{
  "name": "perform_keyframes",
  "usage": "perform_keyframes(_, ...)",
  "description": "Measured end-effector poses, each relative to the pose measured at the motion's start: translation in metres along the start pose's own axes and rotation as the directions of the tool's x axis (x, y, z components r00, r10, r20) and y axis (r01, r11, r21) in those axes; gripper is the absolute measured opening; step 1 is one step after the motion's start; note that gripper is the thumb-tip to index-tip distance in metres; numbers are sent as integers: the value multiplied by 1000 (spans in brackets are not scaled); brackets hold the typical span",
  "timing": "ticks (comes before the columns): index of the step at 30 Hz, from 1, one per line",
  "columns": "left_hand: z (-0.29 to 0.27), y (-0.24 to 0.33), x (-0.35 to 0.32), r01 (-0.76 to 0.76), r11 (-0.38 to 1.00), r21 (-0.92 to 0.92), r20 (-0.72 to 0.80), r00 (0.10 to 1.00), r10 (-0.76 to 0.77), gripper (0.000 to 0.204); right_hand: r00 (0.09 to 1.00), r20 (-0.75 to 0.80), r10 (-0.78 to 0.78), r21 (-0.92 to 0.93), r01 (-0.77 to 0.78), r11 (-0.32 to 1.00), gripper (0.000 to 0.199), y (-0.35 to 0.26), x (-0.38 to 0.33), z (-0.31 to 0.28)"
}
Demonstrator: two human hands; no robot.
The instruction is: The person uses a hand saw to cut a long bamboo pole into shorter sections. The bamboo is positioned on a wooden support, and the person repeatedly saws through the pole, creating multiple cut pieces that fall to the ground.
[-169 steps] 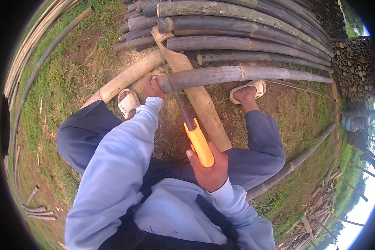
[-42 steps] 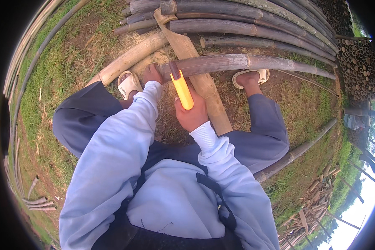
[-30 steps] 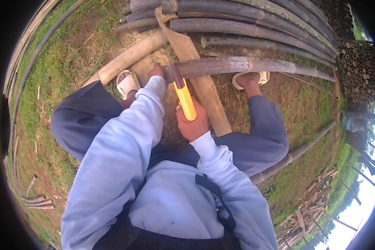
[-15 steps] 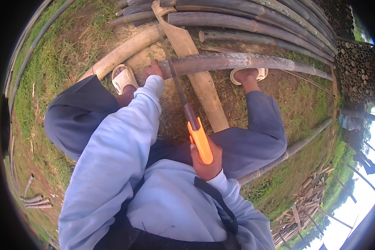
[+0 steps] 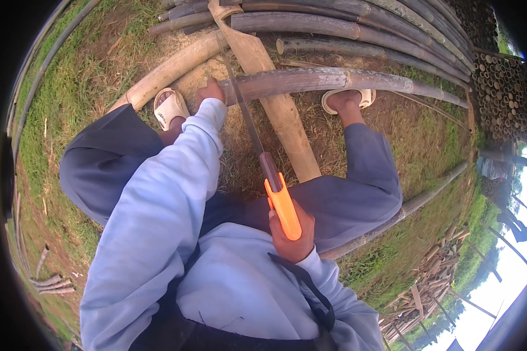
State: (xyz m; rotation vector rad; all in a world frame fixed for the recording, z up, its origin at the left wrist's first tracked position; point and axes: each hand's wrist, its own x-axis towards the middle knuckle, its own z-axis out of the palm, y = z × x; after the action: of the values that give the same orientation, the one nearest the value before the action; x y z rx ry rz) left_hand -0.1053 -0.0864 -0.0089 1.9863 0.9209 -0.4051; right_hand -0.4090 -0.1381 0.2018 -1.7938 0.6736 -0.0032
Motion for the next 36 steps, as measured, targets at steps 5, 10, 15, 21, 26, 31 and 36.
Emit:
perform_keyframes(5, 0, 4, 6, 15, 1000, -3, -4, 1000, -15, 59, 963, -6, -269, 43, 268, 962, 16, 16, 133, 52)
perform_keyframes(10, -2, 8, 1, -22, 1000, 14, 57, 998, 21, 56, 996, -37, -84, 72, 87, 994, 27, -6, 73, 33)
perform_keyframes(15, -4, 6, -5, 13, 1000, -4, 12, 1000, -13, 57, 997, 17, 70, -32, -69, 997, 31, -10, 7, 6)
perform_keyframes(21, 13, 15, 29, 115, 993, -18, 91, 989, -113, 63, 972, -43, -230, 8, 230, 973, 17, 23, 101, 54)
perform_keyframes(26, 25, 22, 61, -65, 995, 78, 156, 986, 52, 68, 971, -78, -224, 65, 229, 971, 20, -1, 117, 55)
perform_keyframes(31, 18, 28, 45, -5, 998, 58, 55, 998, 2, 67, 974, 23, -227, 20, 226, 974, 22, -5, 123, 56)
perform_keyframes(36, 1, 34, 27, -102, 993, 52, 70, 993, 98, 63, 999, 31, 29, 163, -33, 986, 16, 1, 80, 41)
